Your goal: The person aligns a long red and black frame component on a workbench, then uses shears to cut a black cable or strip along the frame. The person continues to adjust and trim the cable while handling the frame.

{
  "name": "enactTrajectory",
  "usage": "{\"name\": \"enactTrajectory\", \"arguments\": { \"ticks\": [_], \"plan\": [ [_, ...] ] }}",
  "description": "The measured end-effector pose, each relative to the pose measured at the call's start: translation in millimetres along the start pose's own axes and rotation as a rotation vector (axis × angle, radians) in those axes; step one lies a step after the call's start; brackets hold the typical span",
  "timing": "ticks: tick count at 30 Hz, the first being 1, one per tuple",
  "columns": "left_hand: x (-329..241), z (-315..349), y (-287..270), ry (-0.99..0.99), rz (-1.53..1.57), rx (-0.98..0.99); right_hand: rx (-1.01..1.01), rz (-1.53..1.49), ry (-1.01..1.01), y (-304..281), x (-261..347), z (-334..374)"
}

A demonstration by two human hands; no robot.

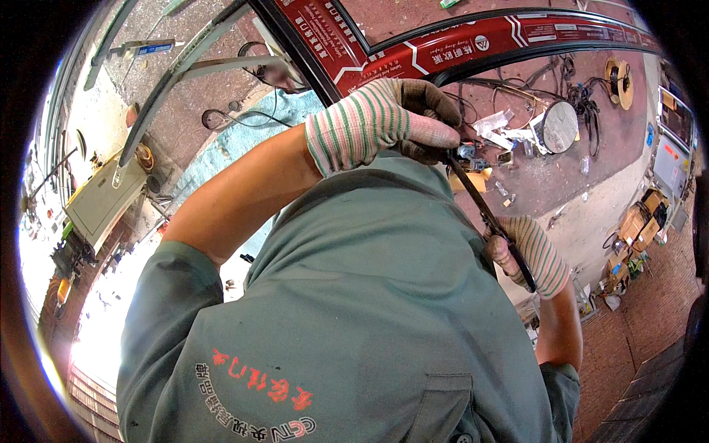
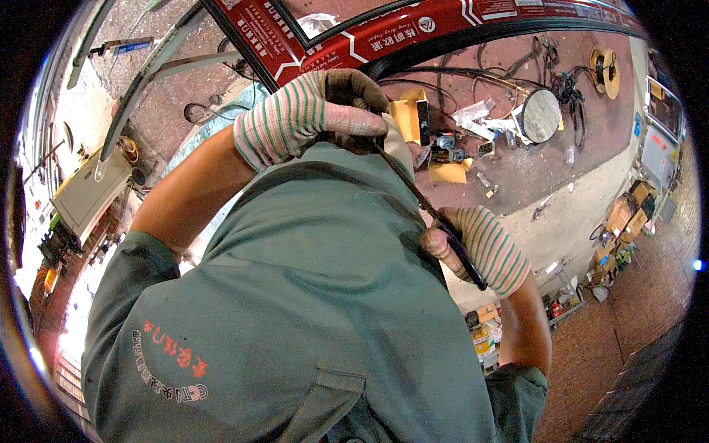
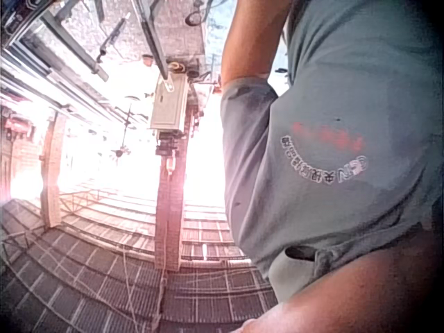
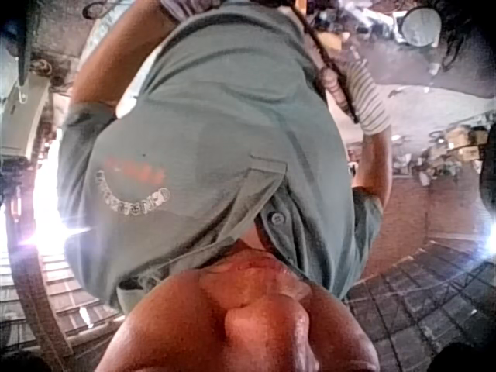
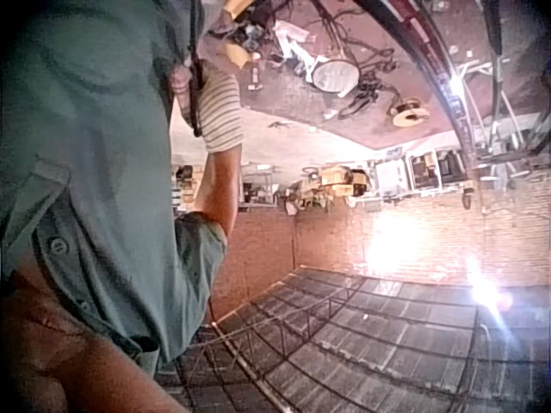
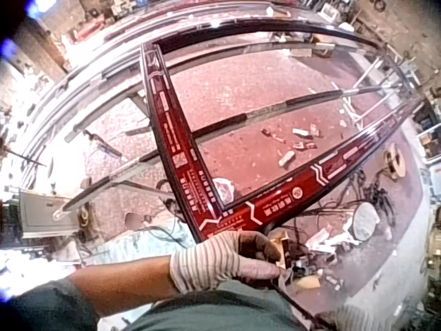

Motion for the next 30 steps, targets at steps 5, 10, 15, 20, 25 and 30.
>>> {"name": "enactTrajectory", "arguments": {
  "ticks": [5,10,15,20,25,30],
  "plan": [
    [2,-2,-1,0.023,-0.014,0.004,0.004,0.119,-0.012,1,-5,0],
    [6,-1,-1,0.008,0.002,-0.015,-0.043,0.043,-0.043,-1,5,-3],
    [12,0,0,-0.011,0.003,-0.037,-0.032,0.043,-0.071,1,5,-5],
    [9,3,5,-0.006,-0.021,-0.054,0.041,0.301,-0.112,-8,6,-3],
    [15,8,4,0.049,-0.079,-0.089,0.09,0.292,-0.111,-14,-17,5],
    [16,29,1,0.185,-0.411,-0.246,-0.051,0.105,-0.194,-20,-55,-2]
  ]
}}
Point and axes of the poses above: each hand's wrist, its own z-axis away from the middle knuckle, its own y-axis out of the palm, x = y × z, the point moved 6 cm from there along -z, towards the middle knuckle, and after that the axes turned 7 degrees about -z, right-handed, at the moved point
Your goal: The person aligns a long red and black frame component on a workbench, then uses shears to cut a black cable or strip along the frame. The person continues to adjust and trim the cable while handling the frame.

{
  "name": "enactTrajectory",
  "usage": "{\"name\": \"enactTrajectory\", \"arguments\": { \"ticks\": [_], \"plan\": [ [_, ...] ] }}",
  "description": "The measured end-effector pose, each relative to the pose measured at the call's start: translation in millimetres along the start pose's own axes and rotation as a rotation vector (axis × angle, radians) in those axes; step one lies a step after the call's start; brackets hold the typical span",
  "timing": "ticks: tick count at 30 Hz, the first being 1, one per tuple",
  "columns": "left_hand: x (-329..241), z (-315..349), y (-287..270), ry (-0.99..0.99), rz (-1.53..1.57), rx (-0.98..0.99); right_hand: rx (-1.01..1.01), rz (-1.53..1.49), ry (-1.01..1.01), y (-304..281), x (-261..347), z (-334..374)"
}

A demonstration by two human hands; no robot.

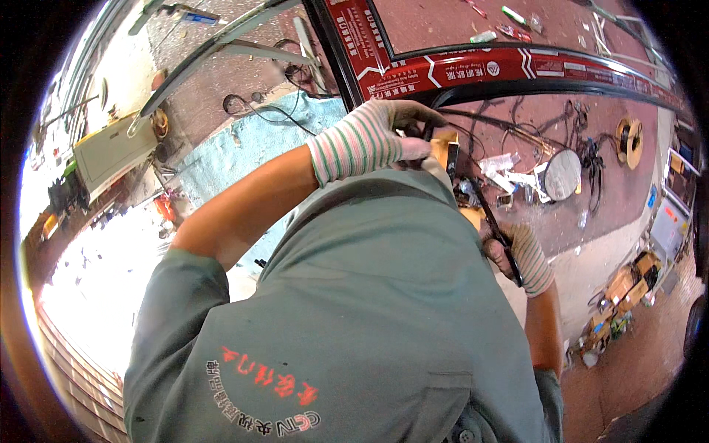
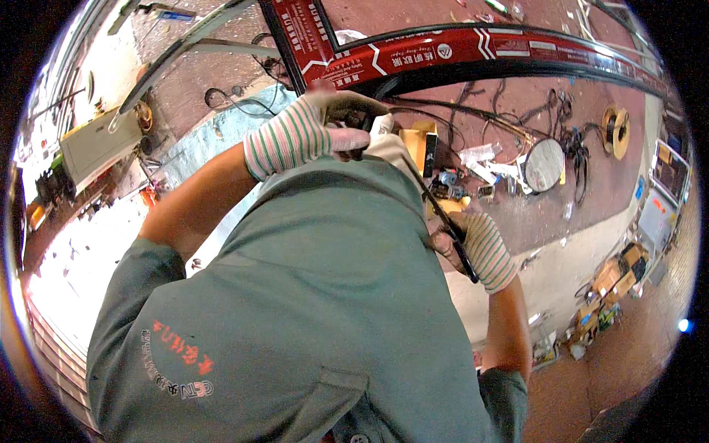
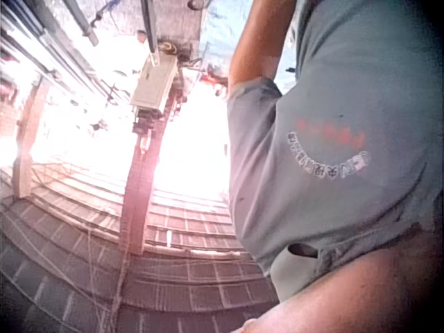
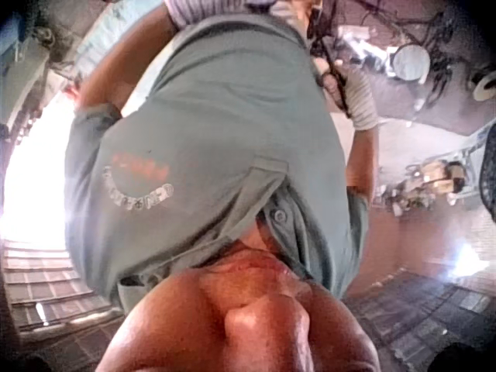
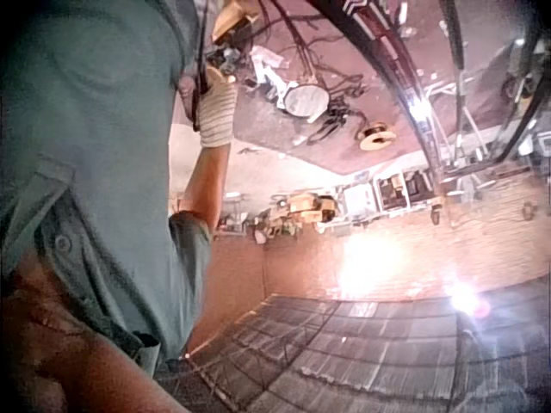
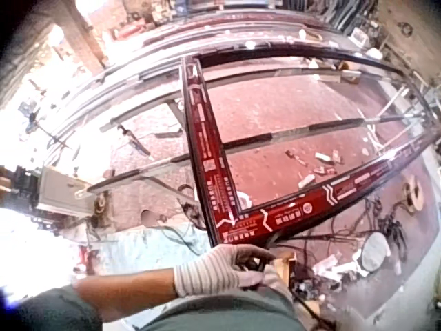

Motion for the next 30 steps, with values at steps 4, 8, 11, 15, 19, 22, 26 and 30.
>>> {"name": "enactTrajectory", "arguments": {
  "ticks": [4,8,11,15,19,22,26,30],
  "plan": [
    [4,31,-10,-0.015,-0.131,-0.332,-0.085,0.098,0.026,-6,-33,-15],
    [35,64,-1,-0.027,0.242,-0.553,-0.156,0.2,-0.117,-12,-17,-43],
    [53,74,24,-0.052,0.465,-0.58,-0.202,0.146,-0.196,5,6,-82],
    [52,80,52,0.133,0.346,-0.568,-0.002,0.477,-0.254,55,71,-120],
    [68,91,52,0.099,0.694,-0.731,0.2,0.613,-0.285,88,86,-132],
    [105,94,49,0.128,0.776,-0.874,0.17,0.448,-0.521,91,109,-116],
    [134,103,42,0.146,0.915,-1.058,0.153,0.166,-0.837,70,130,-119],
    [167,113,41,0.157,0.993,-1.114,-0.279,0.586,-1.067,42,138,-151]
  ]
}}
Point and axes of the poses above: each hand's wrist, its own z-axis away from the middle knuckle, its own y-axis out of the palm, x = y × z, the point moved 6 cm from there along -z, towards the middle knuckle, and after that the axes turned 7 degrees about -z, right-handed, at the moved point
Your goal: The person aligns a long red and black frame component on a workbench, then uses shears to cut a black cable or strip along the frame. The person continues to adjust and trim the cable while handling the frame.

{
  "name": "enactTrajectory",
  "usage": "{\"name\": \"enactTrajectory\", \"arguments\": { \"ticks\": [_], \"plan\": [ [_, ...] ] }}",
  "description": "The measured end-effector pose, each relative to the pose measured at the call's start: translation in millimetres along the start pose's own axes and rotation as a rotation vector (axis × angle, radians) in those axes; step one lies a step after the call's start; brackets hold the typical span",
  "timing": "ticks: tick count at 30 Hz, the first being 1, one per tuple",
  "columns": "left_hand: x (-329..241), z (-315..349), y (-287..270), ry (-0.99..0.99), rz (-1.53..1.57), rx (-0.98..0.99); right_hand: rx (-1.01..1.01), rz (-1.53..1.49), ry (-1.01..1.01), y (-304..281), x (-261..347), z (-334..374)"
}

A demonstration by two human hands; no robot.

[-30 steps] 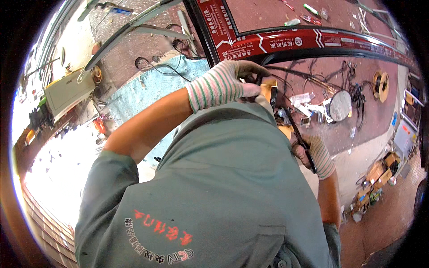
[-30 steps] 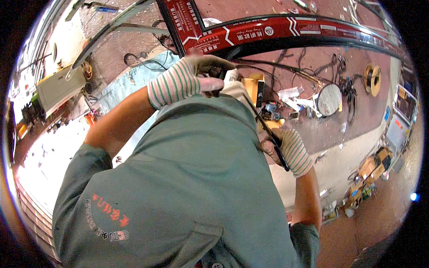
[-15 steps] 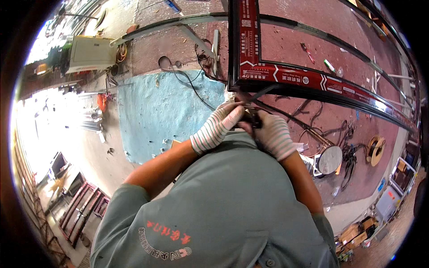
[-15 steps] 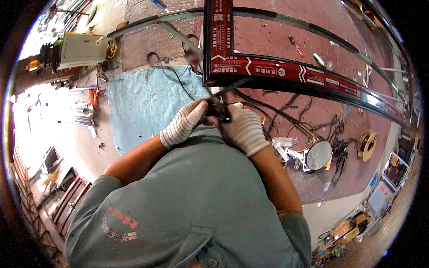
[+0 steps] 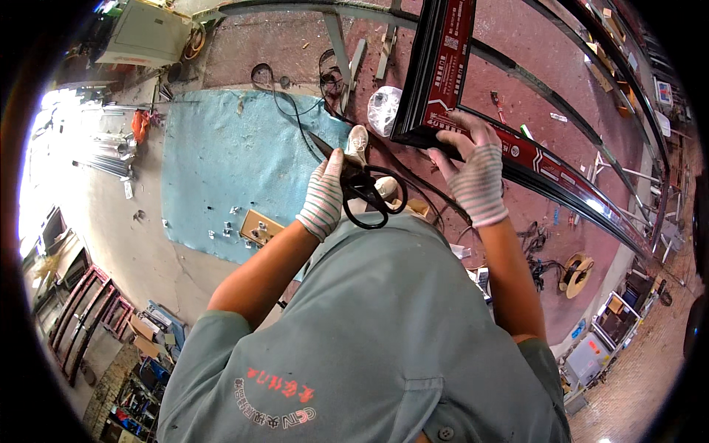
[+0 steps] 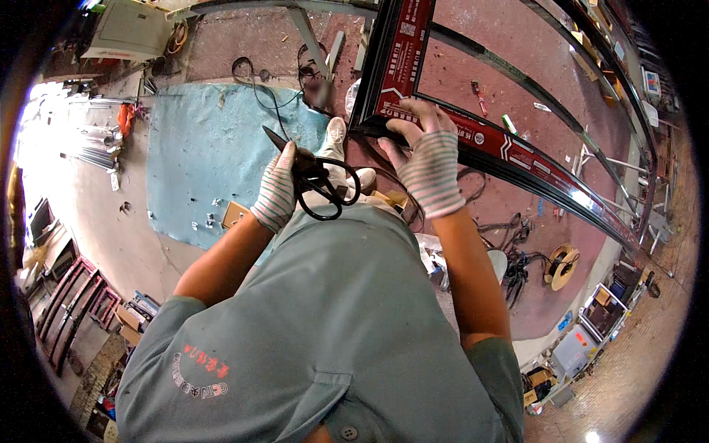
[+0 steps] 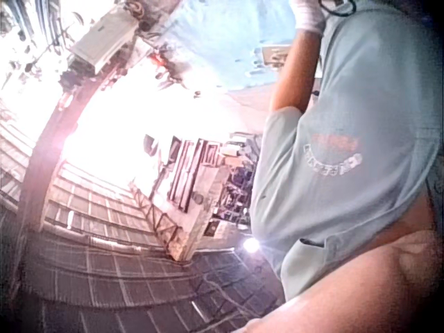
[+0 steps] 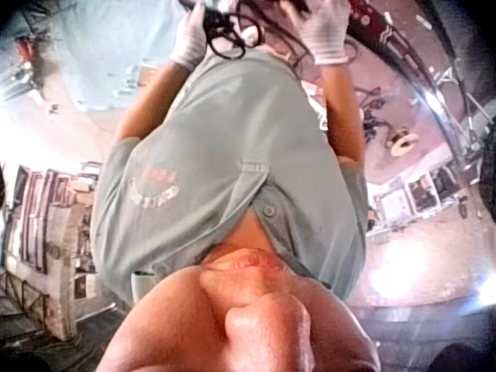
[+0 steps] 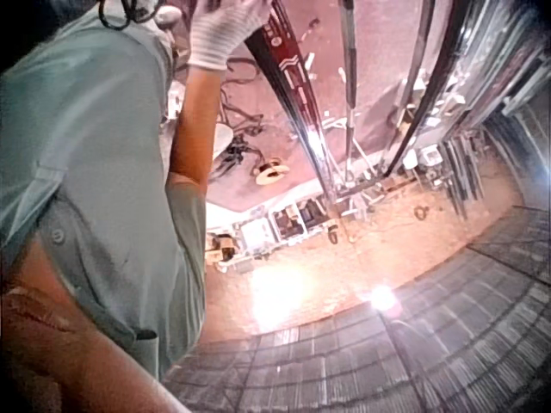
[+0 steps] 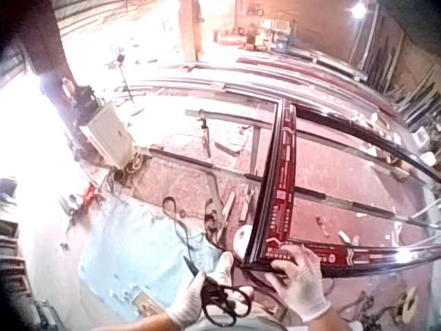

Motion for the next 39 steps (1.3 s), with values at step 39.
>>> {"name": "enactTrajectory", "arguments": {
  "ticks": [39],
  "plan": [
    [7,-6,-18,-0.048,-0.074,-0.055,-0.167,0.045,-0.146,38,-21,2]
  ]
}}
Point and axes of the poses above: each hand's wrist, its own z-axis away from the middle knuckle, its own y-axis out of the palm, x = y × z, the point moved 6 cm from there along -z, towards the middle knuckle, and after that the axes turned 7 degrees about -z, right-handed, at the moved point
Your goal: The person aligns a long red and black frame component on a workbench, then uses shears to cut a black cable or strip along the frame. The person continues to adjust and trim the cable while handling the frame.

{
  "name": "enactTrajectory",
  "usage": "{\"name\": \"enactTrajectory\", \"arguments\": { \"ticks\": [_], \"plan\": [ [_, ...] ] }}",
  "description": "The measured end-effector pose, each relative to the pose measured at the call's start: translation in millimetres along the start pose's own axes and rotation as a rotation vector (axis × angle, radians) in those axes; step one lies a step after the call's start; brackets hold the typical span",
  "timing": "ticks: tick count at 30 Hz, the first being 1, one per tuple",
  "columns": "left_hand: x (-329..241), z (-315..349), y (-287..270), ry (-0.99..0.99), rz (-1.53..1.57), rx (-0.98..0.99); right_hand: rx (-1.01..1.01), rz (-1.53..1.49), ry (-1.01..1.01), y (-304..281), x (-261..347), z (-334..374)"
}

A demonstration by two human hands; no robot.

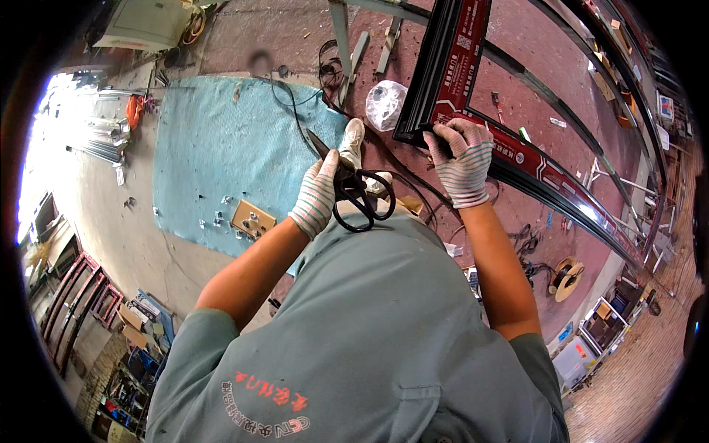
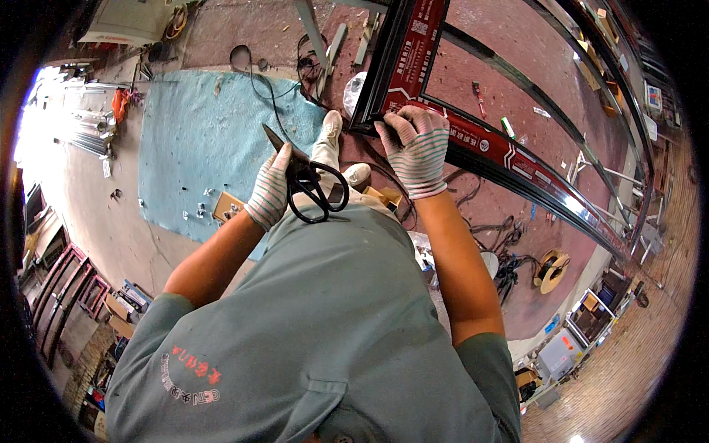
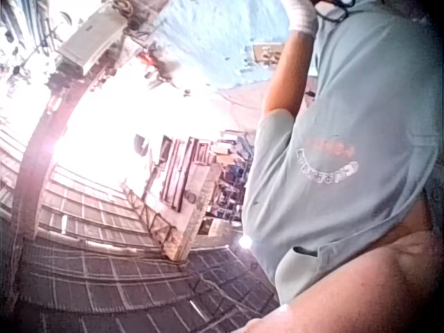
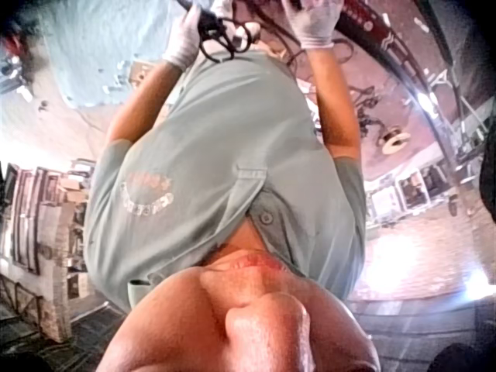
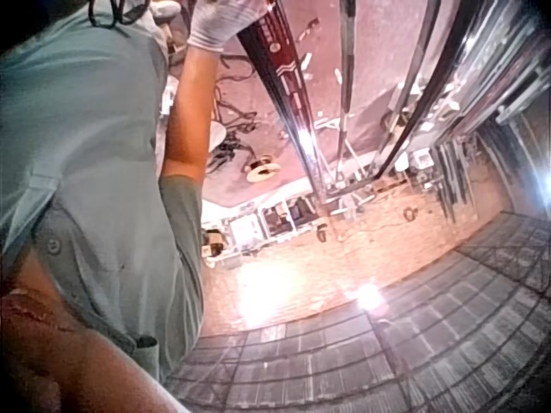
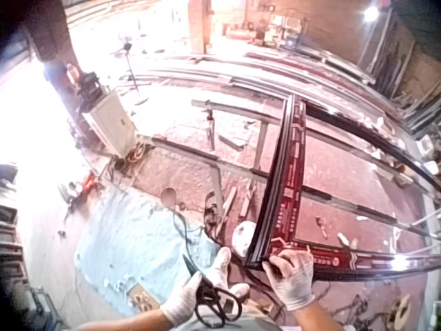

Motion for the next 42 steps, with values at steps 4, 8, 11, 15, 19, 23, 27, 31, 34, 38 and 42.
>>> {"name": "enactTrajectory", "arguments": {
  "ticks": [4,8,11,15,19,23,27,31,34,38,42],
  "plan": [
    [-2,2,2,0.001,0.019,0.045,0.029,0.002,0.005,2,-2,0],
    [3,-1,-2,-0.014,0.043,-0.005,0.011,-0.013,0.073,1,-3,-2],
    [6,-5,-6,-0.009,0.042,-0.001,0.0,-0.028,0.097,1,-5,-3],
    [13,-13,-13,0.01,0.028,-0.039,-0.007,-0.047,0.142,5,-13,1],
    [20,-18,-18,-0.007,0.049,-0.021,0.022,-0.038,0.193,2,-23,-1],
    [17,-16,-17,-0.007,0.059,0.003,0.134,0.035,0.194,4,-31,-1],
    [12,-14,-16,-0.008,0.055,-0.008,0.172,0.062,0.181,4,-28,-5],
    [18,-18,-22,-0.004,0.044,-0.054,0.2,0.077,0.159,4,-26,-6],
    [17,-17,-22,-0.002,0.06,-0.045,0.2,0.09,0.131,4,-26,-5],
    [14,-14,-19,-0.005,0.03,-0.046,0.19,0.128,0.103,6,-24,-7],
    [16,-19,-17,0.001,0.018,-0.012,0.189,0.189,0.087,8,-21,-7]
  ]
}}
Point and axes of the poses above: each hand's wrist, its own z-axis away from the middle knuckle, its own y-axis out of the palm, x = y × z, the point moved 6 cm from there along -z, towards the middle knuckle, and after that the axes turned 7 degrees about -z, right-handed, at the moved point
